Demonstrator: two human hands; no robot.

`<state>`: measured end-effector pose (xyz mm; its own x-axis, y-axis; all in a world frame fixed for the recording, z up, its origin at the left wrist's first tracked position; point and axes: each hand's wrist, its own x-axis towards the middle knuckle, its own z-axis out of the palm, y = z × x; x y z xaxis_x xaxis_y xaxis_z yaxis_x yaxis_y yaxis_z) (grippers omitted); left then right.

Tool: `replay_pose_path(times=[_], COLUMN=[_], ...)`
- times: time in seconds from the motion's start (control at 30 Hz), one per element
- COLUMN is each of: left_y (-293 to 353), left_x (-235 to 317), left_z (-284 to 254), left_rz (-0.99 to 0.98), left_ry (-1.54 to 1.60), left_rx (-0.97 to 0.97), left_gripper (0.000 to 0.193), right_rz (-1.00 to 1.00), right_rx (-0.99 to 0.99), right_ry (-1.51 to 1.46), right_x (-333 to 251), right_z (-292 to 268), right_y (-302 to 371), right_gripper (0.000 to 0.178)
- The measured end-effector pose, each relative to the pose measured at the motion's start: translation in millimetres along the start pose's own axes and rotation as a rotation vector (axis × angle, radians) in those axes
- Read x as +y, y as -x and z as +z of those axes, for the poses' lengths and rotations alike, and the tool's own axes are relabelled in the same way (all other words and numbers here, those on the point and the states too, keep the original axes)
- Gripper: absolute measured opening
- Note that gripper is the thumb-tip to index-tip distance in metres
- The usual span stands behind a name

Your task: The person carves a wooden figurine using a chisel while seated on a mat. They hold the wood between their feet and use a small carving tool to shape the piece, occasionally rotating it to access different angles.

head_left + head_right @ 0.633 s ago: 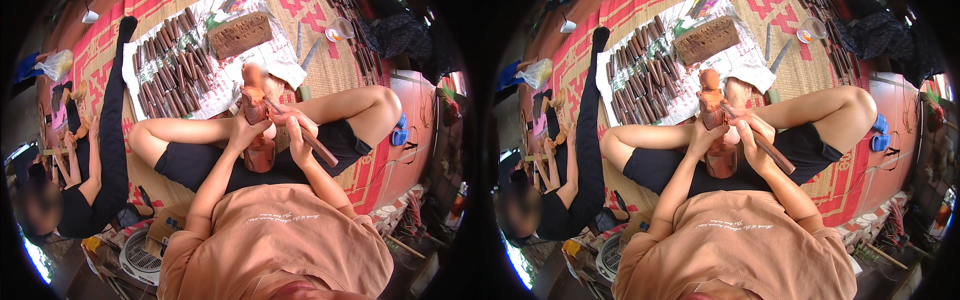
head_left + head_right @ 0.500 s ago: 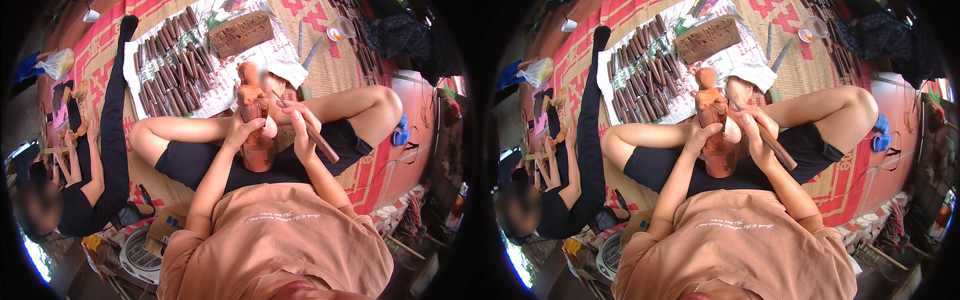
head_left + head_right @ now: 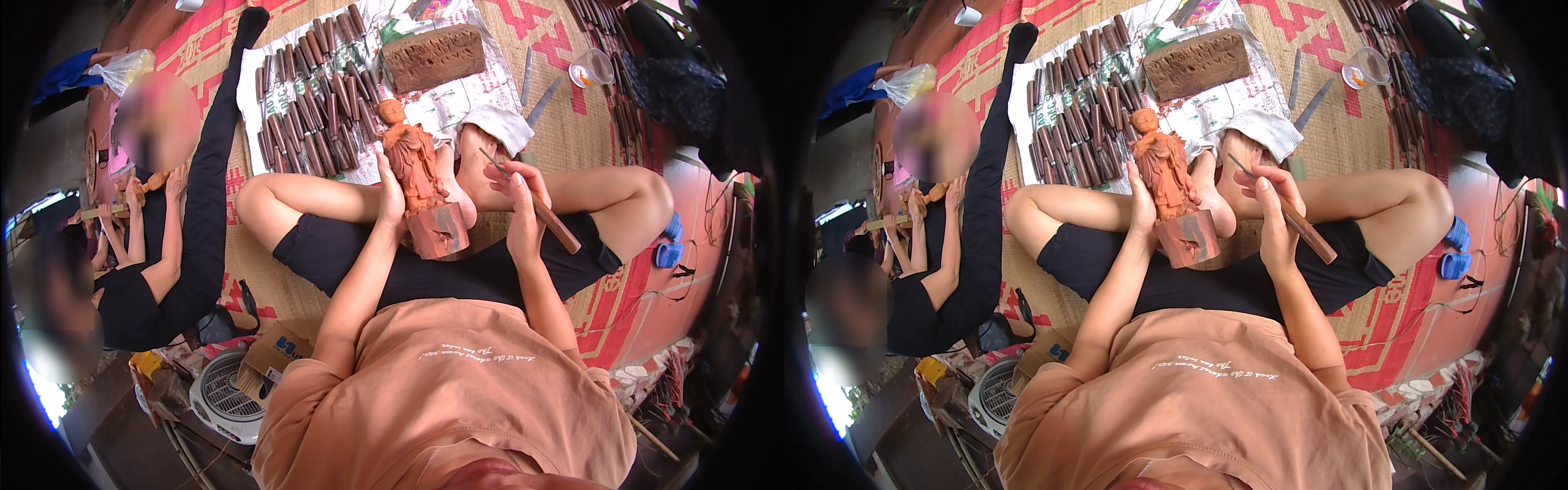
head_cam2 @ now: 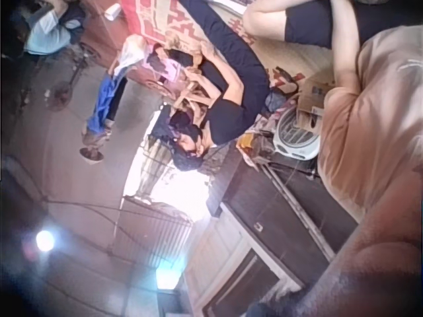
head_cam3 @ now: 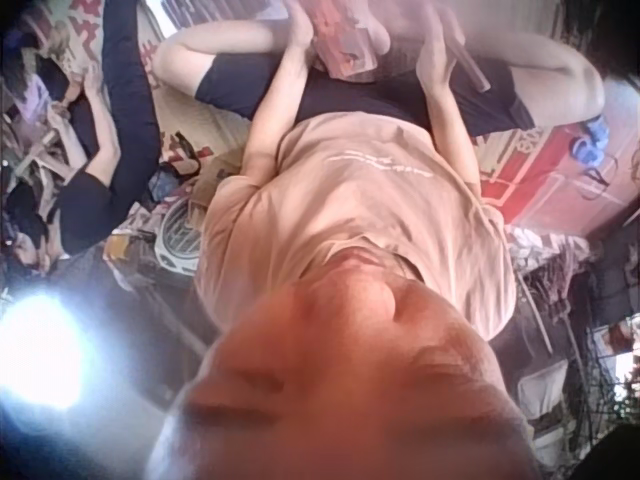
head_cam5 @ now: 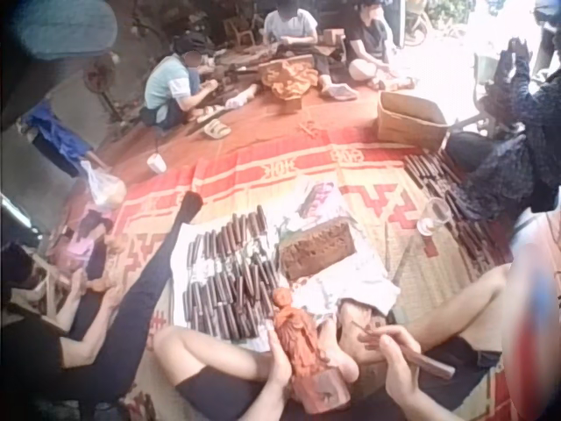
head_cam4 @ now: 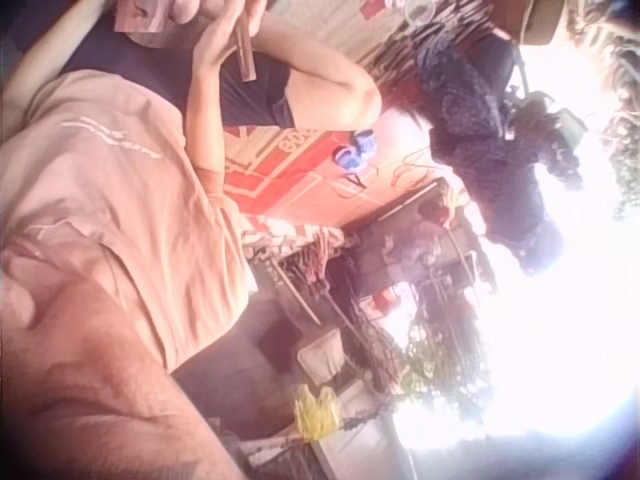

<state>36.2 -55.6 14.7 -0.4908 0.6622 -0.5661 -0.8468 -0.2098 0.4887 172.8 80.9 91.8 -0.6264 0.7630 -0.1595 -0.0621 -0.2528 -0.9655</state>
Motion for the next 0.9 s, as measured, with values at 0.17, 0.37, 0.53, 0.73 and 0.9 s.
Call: replay_pose_path(times=[0.17, 0.37, 0.53, 0.73, 0.9], left_y=[-1, 3, 9, 10, 2], left_x=[-10, -7, -1, -5, -12], left_z=[-13, -5, -2, 2, -5], left_rz=[0.136, 0.099, 0.116, 0.184, 0.205], left_ry=[0.023, -0.045, -0.009, -0.101, -0.176], left_rx=[0.107, -0.058, -0.17, -0.092, -0.081], left_gripper=[0.077, 0.07, 0.073, 0.067, 0.065], right_rz=[0.035, 0.071, 0.074, 0.069, 0.048], right_rx=[-0.018, 0.039, -0.021, -0.036, -0.055], right_ry=[0.043, 0.077, 0.125, 0.143, 0.133], right_x=[2, 10, 20, 21, 27], right_z=[7, 7, 9, 6, 5], right_y=[0, 2, 1, -3, -4], right_gripper=[0.024, 0.023, 0.021, 0.02, 0.021])
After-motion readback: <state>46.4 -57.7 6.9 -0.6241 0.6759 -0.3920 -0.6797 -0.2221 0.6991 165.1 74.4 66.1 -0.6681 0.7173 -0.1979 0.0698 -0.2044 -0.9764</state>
